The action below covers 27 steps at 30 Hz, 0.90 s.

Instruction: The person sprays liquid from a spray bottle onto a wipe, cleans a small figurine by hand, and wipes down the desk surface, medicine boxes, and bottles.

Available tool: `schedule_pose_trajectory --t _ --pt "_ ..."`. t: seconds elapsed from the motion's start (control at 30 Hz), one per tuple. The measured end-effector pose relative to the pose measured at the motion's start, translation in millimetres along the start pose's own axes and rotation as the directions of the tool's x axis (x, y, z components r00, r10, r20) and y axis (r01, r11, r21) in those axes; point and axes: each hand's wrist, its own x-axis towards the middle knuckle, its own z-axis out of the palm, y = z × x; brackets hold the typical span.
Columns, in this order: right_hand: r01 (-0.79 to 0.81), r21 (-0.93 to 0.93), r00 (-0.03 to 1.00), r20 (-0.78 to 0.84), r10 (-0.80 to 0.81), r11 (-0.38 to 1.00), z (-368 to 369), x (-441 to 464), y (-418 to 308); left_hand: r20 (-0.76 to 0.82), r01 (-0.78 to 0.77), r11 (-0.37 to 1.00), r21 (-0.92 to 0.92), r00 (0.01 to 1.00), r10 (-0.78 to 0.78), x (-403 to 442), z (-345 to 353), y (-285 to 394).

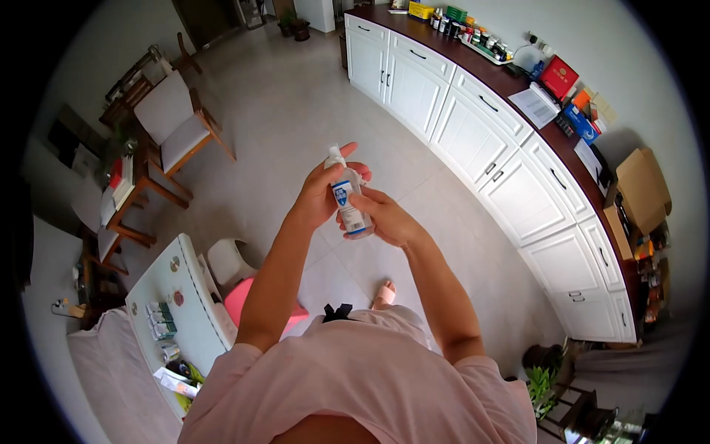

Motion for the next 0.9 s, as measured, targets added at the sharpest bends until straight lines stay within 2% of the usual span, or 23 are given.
schedule_pose_trajectory --t 0.03,0.07,0.1,0.23,0.3,0.33,0.4,0.43,0.5,0.53,0.6,0.63,0.67,0.7,0.73,0.8,0.87,0.9 --pt "0.001 0.006 1.0 0.003 -0.001 1.0 -15.6 12.1 -1.5 -0.003 0.004 1.0 0.005 1.0 -0.004 21.2 -3.6 -0.3" --pt "0.016 0.247 0.986 0.157 -0.057 0.969 -33.3 24.9 -0.8 0.078 0.022 0.999 -0.028 0.997 -0.02 45.0 -5.3 -0.8" --pt "-0.006 0.475 0.946 0.288 -0.148 0.88 -46.2 35.3 -2.6 0.158 0.045 0.997 -0.059 0.987 -0.035 63.9 -6.9 -3.5" --pt "0.028 0.524 0.943 0.269 -0.196 0.851 -95.1 75.0 -32.3 0.084 0.039 0.989 -0.145 0.996 -0.027 131.6 -4.2 -8.5" --pt "0.079 0.258 0.997 -0.006 -0.08 0.963 -118.5 92.9 -49.2 -0.153 0.113 0.992 0.063 0.983 -0.102 160.6 -5.1 -4.6" --pt "0.077 0.26 0.997 -0.01 -0.077 0.962 -125.9 103.7 -56.5 -0.153 0.118 0.991 0.06 0.982 -0.108 176.1 -10.9 -5.6" --pt "0.098 -0.03 0.978 -0.181 -0.102 0.995 -137.1 129.6 -74.1 -0.165 0.113 0.976 0.188 0.983 -0.082 210.0 -24.8 -5.4" --pt "0.098 -0.032 0.977 -0.186 -0.102 0.995 -147.8 146.0 -76.1 -0.161 0.114 0.976 0.185 0.983 -0.085 226.4 -31.6 -5.9" --pt "0.185 -0.443 0.908 -0.263 -0.325 0.877 -170.0 186.4 -80.3 -0.192 0.065 0.935 0.349 0.981 0.003 264.6 -46.4 -6.9" --pt "0.18 -0.442 0.904 -0.278 -0.325 0.879 -176.8 203.3 -82.1 -0.184 0.073 0.936 0.344 0.983 -0.009 282.2 -53.7 -11.5" --pt "0.113 -0.579 0.798 -0.431 -0.421 0.808 -183.9 238.2 -97.5 -0.236 -0.013 0.851 0.525 0.958 0.16 322.1 -65.5 -16.8" --pt "0.119 -0.588 0.784 -0.439 -0.44 0.8 -194.6 262.9 -101.2 -0.176 -0.073 0.82 0.567 0.962 0.208 339.7 -80.9 -23.4" --pt "0.22 -0.537 0.731 -0.462 -0.502 0.814 -207.4 285.8 -96.3 -0.165 -0.073 0.825 0.56 0.966 0.198 353.5 -94.0 -31.3" --pt "0.32 -0.488 0.67 -0.489 -0.558 0.812 -210.7 303.3 -105.0 -0.118 -0.132 0.766 0.629 0.958 0.262 366.6 -97.6 -28.5" --pt "0.322 -0.494 0.658 -0.496 -0.566 0.808 -215.6 320.3 -110.7 -0.061 -0.195 0.692 0.695 0.943 0.327 379.7 -105.9 -26.4" --pt "0.46 -0.21 0.673 -0.552 -0.493 0.863 -221.5 349.2 -132.5 -0.012 -0.218 0.7 0.68 0.951 0.308 409.9 -121.2 -12.3" --pt "0.509 -0.162 0.65 -0.572 -0.501 0.845 -230.5 370.5 -152.8 -0.097 -0.113 0.931 0.347 0.983 0.155 434.3 -132.7 -3.7" --pt "0.491 -0.164 0.661 -0.57 -0.489 0.856 -239.4 380.6 -164.8 -0.145 -0.085 0.931 0.354 0.979 0.145 447.8 -137.9 -2.8"
